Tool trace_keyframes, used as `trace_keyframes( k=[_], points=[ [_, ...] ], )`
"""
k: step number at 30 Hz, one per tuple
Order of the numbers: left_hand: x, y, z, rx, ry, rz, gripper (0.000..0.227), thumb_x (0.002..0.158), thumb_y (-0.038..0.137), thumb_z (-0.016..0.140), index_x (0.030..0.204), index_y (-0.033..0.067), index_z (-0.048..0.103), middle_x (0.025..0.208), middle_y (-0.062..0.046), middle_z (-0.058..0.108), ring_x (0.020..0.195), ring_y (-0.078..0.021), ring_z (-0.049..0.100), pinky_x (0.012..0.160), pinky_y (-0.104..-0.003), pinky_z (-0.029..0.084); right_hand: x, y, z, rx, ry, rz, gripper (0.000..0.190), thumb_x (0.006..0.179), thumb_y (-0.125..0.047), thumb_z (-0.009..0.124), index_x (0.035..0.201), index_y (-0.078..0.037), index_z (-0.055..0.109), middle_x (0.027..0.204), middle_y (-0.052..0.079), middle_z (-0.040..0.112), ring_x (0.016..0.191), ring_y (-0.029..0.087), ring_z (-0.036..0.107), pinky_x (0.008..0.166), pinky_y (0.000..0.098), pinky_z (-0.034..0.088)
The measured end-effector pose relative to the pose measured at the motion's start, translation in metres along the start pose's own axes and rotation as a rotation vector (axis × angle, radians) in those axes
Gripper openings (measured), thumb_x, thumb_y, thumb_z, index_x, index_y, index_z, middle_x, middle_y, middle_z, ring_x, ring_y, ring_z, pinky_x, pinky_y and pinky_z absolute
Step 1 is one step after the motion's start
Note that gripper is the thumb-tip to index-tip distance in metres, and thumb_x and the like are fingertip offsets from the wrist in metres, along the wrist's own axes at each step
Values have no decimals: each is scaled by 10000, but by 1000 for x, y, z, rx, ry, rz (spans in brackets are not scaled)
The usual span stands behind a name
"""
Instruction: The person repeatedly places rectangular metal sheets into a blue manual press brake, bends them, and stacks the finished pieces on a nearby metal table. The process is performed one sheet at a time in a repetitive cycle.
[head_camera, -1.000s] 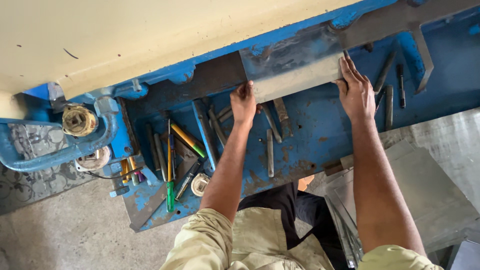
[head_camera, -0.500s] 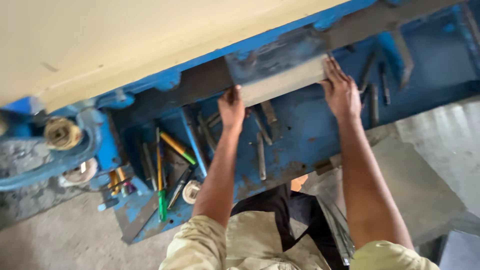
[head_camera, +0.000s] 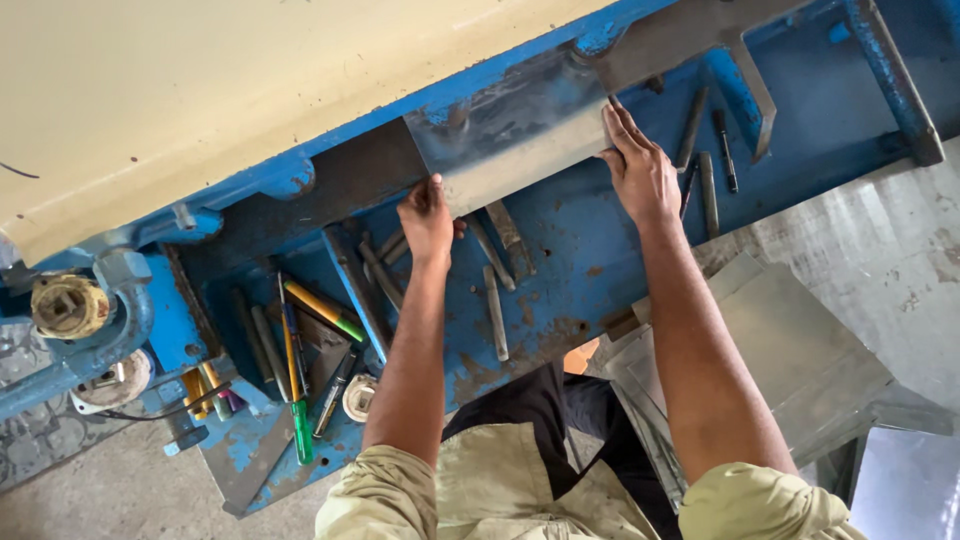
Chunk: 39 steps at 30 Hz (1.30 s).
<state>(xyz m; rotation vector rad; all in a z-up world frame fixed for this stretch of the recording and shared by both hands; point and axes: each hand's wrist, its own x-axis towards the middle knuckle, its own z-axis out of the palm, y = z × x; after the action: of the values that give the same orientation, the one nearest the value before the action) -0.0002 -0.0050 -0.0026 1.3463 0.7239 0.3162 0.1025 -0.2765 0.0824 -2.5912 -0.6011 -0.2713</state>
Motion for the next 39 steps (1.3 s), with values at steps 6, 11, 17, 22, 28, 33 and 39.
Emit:
trace_keyframes(
  k=[6,11,17,22,28,33,39],
  points=[
    [-1,-1,0,-12,5,5,379,1034,271,602,1199,-56,698,717,-106,696,401,-151,612,340,-305,451,2,-2,0,-29,-13,23,586,1008,-178,696,1558,-222,498,1586,-29,504,1240,307,653,942,409,586],
    [-2,-1,-1,-11,-1,-6,362,1033,271,608,1142,-64,691,700,-97,675,400,-145,605,336,-295,453,1,-4,0,-38,-34,60,577,1018,-184,678,1562,-223,489,1593,-28,499,1206,309,662,925,415,585],
    [-1,-1,1,-12,6,-20,372,1047,268,610,1104,-89,697,673,-121,646,400,-160,607,339,-300,449,0,3,2,-20,3,-71,598,1023,-171,692,1586,-199,493,1609,32,503,1250,345,651,943,442,588],
    [-3,3,0,-23,-3,-47,369,1022,292,598,1167,-35,688,714,-98,700,407,-159,625,331,-303,474,-1,8,10,-96,-23,-20,574,1037,-194,683,1580,-207,497,1607,96,494,1208,371,660,876,466,591],
    [0,0,0,-22,-5,-44,385,1031,303,613,1127,-59,698,694,-108,674,410,-161,627,337,-301,472,-2,9,10,-108,-22,-3,578,1034,-202,689,1579,-221,497,1605,86,499,1215,363,658,884,464,590],
    [3,-5,1,-47,10,-23,361,1015,297,620,1074,-48,708,710,-81,693,394,-150,602,328,-292,464,0,12,8,-87,-10,-30,602,1016,-182,698,1581,-220,495,1608,98,482,1226,375,645,920,464,582],
    [3,-2,-2,-29,0,-65,364,1021,308,634,1047,-46,716,651,-91,633,391,-154,605,322,-290,451,-1,9,10,-88,-22,-1,596,1011,-160,691,1573,-224,502,1616,85,479,1211,365,657,905,460,583]
  ],
)
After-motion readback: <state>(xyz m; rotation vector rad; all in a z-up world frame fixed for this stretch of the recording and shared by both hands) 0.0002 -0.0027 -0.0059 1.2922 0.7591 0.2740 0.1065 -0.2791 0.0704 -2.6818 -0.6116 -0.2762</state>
